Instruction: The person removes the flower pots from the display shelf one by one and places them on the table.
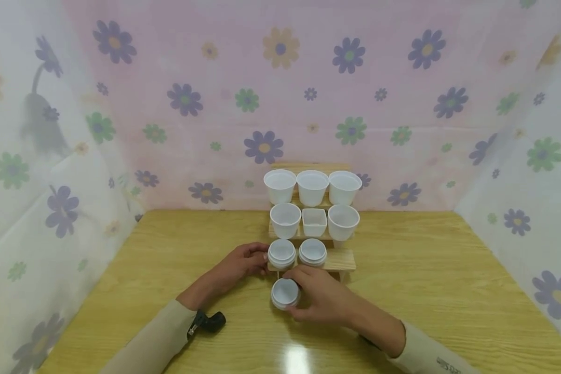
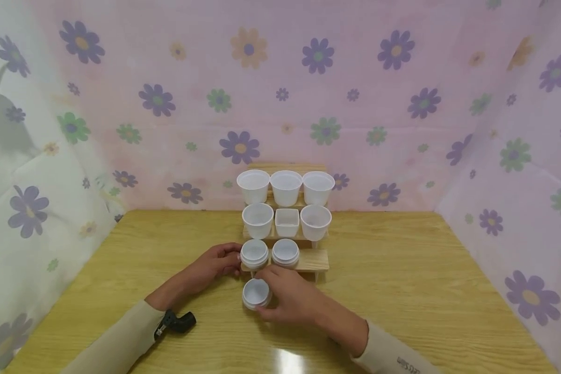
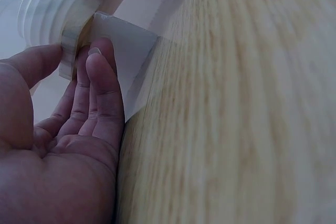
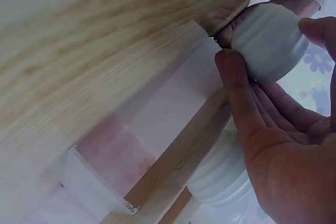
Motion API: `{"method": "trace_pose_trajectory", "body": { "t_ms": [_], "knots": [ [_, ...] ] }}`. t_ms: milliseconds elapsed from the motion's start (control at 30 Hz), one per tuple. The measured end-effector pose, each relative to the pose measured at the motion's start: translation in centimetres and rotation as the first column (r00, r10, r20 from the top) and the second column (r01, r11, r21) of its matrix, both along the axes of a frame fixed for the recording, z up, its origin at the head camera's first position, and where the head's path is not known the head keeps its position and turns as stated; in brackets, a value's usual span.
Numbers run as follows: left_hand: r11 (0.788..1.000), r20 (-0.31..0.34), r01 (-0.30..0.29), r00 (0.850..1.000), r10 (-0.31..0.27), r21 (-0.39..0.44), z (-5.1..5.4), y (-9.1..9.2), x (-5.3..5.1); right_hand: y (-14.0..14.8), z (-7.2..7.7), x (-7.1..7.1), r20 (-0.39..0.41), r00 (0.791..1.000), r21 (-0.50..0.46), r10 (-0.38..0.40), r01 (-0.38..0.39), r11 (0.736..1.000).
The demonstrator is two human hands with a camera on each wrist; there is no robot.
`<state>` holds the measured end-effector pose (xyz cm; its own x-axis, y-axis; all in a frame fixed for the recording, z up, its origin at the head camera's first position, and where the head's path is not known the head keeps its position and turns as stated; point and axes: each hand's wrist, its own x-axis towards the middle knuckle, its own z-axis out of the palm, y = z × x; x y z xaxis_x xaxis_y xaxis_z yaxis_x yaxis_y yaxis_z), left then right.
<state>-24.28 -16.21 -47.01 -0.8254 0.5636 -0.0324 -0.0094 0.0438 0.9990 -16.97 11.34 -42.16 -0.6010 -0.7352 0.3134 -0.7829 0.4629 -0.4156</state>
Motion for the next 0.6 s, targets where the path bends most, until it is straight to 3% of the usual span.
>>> {"method": "trace_pose_trajectory", "body": {
  "t_ms": [300,600],
  "knots": [
    [1.000,0.021,-0.011,1.000,0.011,-0.005,-0.28,-0.40,0.52,-0.61,-0.36,0.31,0.039,0.999,0.034,-0.014,0.012,0.999],
    [1.000,0.004,-0.002,1.000,0.002,0.000,-0.01,-0.14,0.27,-0.87,-0.29,-0.05,0.004,0.999,0.090,-0.038,0.037,0.995]
  ]
}}
